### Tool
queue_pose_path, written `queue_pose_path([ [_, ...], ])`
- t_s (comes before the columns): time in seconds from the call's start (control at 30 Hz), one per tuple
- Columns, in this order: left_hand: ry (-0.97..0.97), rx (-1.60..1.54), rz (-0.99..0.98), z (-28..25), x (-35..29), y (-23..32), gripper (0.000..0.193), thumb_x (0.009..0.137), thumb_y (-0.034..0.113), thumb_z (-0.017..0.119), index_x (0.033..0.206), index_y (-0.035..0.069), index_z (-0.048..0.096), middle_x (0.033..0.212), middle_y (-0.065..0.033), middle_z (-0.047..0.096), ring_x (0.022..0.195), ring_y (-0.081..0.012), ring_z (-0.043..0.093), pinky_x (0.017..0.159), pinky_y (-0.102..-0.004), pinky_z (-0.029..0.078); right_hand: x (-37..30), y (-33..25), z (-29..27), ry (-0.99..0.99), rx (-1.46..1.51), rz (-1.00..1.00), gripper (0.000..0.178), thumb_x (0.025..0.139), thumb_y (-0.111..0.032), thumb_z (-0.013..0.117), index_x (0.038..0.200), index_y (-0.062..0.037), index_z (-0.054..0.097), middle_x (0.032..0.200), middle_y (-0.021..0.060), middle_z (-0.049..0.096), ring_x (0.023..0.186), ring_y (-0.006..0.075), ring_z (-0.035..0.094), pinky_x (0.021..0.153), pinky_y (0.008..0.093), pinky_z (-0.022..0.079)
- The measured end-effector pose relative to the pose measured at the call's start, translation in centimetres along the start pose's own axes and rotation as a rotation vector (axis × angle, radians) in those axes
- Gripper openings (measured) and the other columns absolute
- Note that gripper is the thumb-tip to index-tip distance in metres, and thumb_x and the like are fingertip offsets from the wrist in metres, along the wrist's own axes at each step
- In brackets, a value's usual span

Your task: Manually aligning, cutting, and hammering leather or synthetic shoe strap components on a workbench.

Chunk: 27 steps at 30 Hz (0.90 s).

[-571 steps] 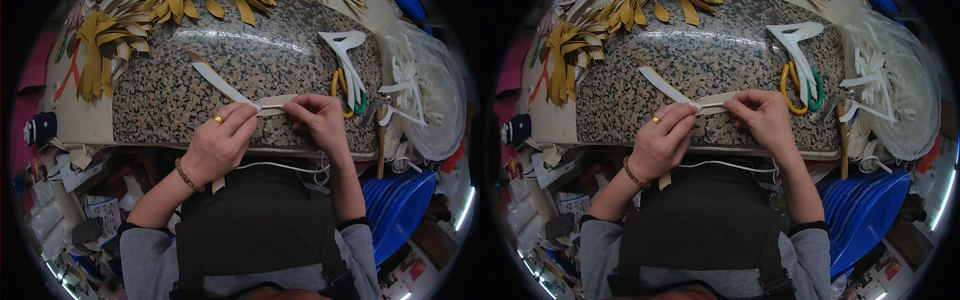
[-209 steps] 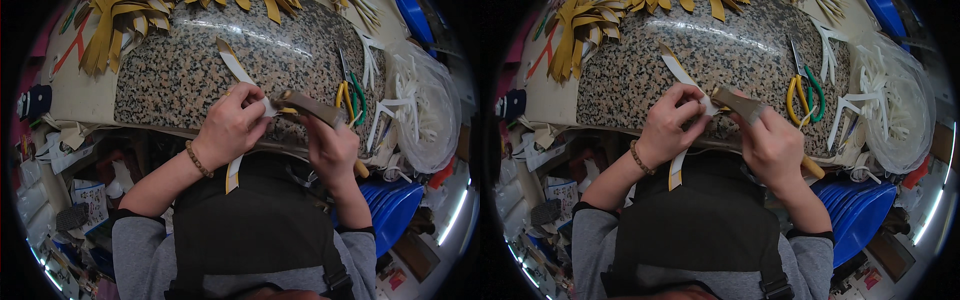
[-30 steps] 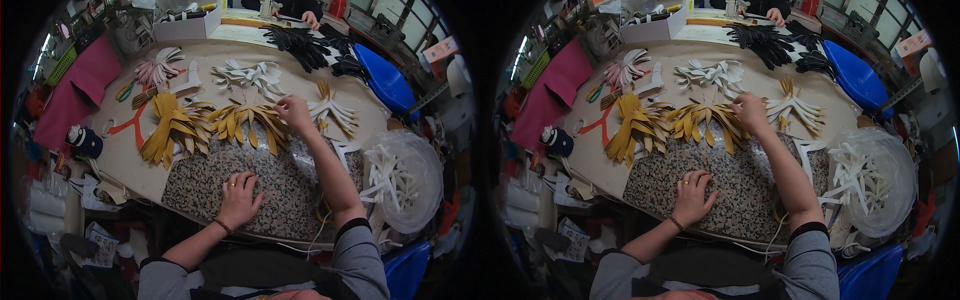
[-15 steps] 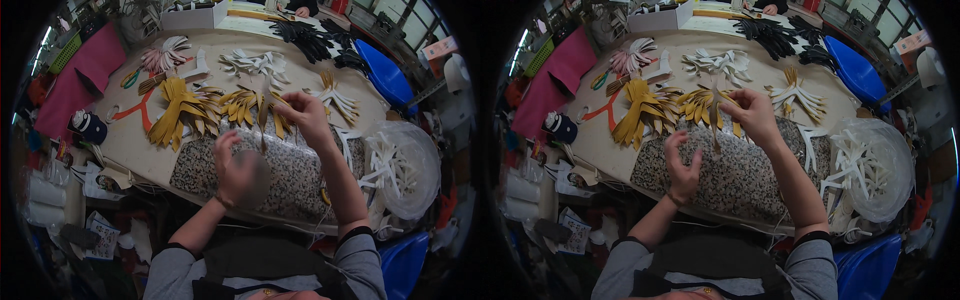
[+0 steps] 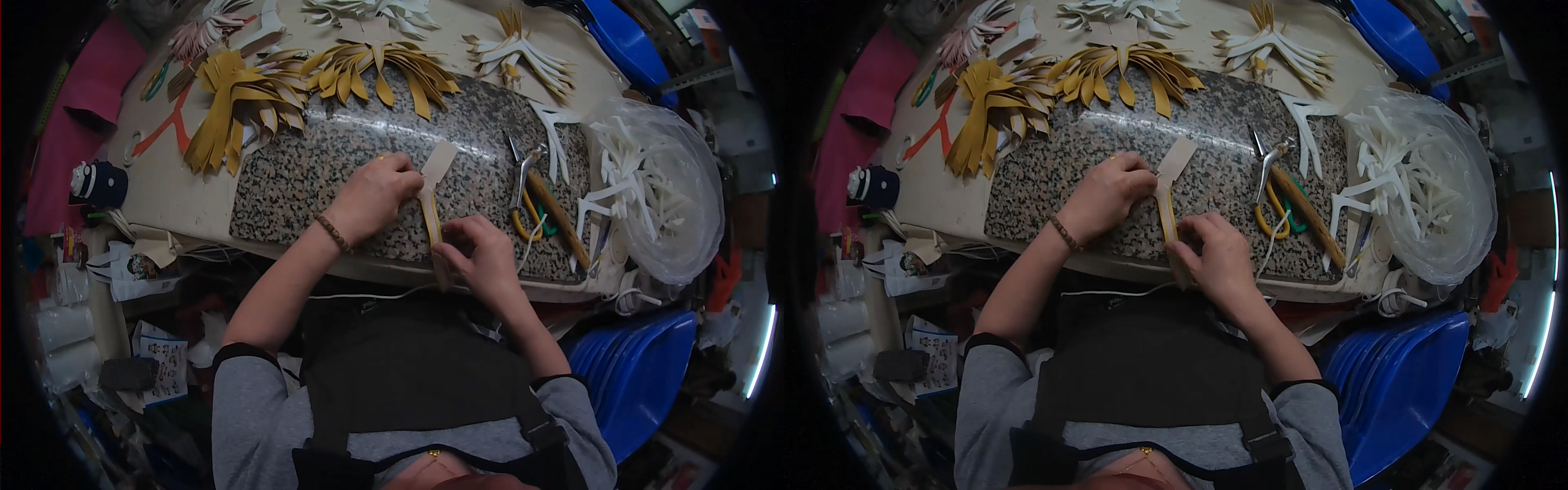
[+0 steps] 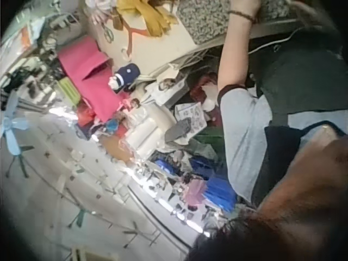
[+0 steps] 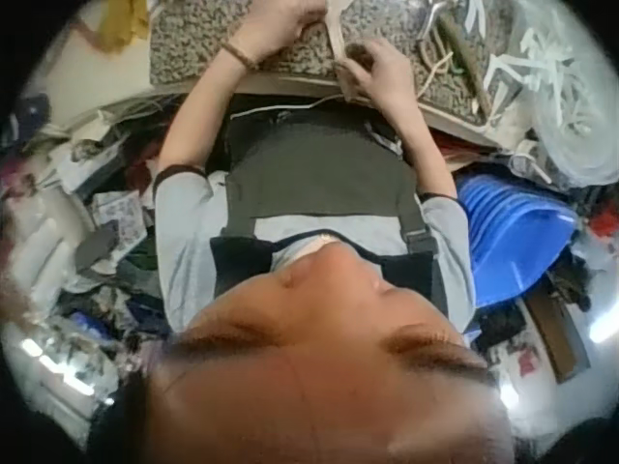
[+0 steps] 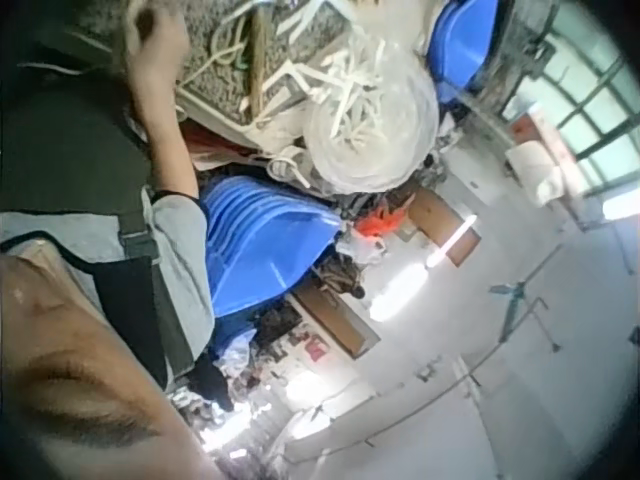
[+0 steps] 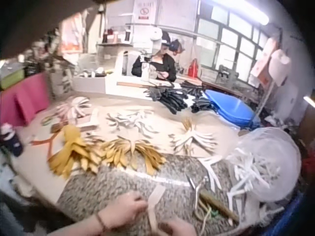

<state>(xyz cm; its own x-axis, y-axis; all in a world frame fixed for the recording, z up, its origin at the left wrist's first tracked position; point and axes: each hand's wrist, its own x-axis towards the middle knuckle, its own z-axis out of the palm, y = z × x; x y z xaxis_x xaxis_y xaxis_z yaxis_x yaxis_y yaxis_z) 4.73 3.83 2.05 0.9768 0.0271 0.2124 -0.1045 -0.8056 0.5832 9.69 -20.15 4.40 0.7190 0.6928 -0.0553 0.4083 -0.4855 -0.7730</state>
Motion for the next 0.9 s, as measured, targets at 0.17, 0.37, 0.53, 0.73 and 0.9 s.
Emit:
queue_pose_path([
  [0.17, -0.086, 0.274, 0.239, 0.9, -1.6, 1.7, 0.027, 0.083, 0.006, 0.065, 0.109, 0.004, 0.073, 0.111, -0.0085, 0.067, 0.107, -0.0267, 0.063, 0.091, -0.0401, 0.055, 4.5, 1.4, -2.1, 0.019, -0.149, -0.324, 0.03, 0.084, 0.002, 0.075, 0.112, -0.0049, 0.066, 0.103, 0.0125, 0.07, 0.095, 0.0322, 0.069, 0.082, 0.042, 0.056],
  [0.37, 0.038, 0.375, 0.09, 2.9, -4.6, 4.7, 0.052, 0.085, 0.006, 0.06, 0.137, 0.006, 0.063, 0.138, -0.0136, 0.06, 0.128, -0.0317, 0.056, 0.109, -0.0422, 0.048, 9.7, 3.9, -0.7, -0.167, -0.176, -0.529, 0.028, 0.09, 0.0, 0.066, 0.118, -0.0043, 0.064, 0.106, 0.0146, 0.069, 0.1, 0.0338, 0.069, 0.086, 0.0417, 0.057],
  [0.53, 0.052, 0.312, 0.066, 2.9, -5.3, 3.7, 0.057, 0.083, 0.005, 0.064, 0.14, 0.009, 0.063, 0.144, -0.0106, 0.058, 0.129, -0.0302, 0.055, 0.111, -0.0431, 0.048, 9.7, 3.9, -1.2, -0.326, -0.201, -0.566, 0.027, 0.093, 0.0, 0.061, 0.12, -0.0037, 0.064, 0.108, 0.0161, 0.069, 0.103, 0.0338, 0.069, 0.088, 0.0409, 0.057],
  [0.73, 0.009, 0.247, 0.067, 1.9, -5.2, 2.5, 0.048, 0.092, 0.011, 0.065, 0.139, 0.02, 0.066, 0.145, -0.0048, 0.059, 0.131, -0.0292, 0.055, 0.112, -0.0448, 0.045, 9.1, 2.9, -1.4, -0.259, -0.152, -0.43, 0.02, 0.095, -0.002, 0.066, 0.115, -0.0042, 0.064, 0.106, 0.0143, 0.069, 0.099, 0.0333, 0.07, 0.084, 0.0405, 0.057],
  [0.9, 0.009, 0.17, 0.073, 1.9, -5.4, 1.7, 0.04, 0.098, 0.022, 0.066, 0.137, 0.021, 0.067, 0.146, -0.0017, 0.06, 0.133, -0.0285, 0.054, 0.112, -0.0448, 0.043, 9.6, 3.6, -0.5, -0.25, -0.163, -0.577, 0.024, 0.094, -0.001, 0.067, 0.117, -0.0041, 0.064, 0.105, 0.0147, 0.07, 0.099, 0.034, 0.07, 0.083, 0.0415, 0.057],
])
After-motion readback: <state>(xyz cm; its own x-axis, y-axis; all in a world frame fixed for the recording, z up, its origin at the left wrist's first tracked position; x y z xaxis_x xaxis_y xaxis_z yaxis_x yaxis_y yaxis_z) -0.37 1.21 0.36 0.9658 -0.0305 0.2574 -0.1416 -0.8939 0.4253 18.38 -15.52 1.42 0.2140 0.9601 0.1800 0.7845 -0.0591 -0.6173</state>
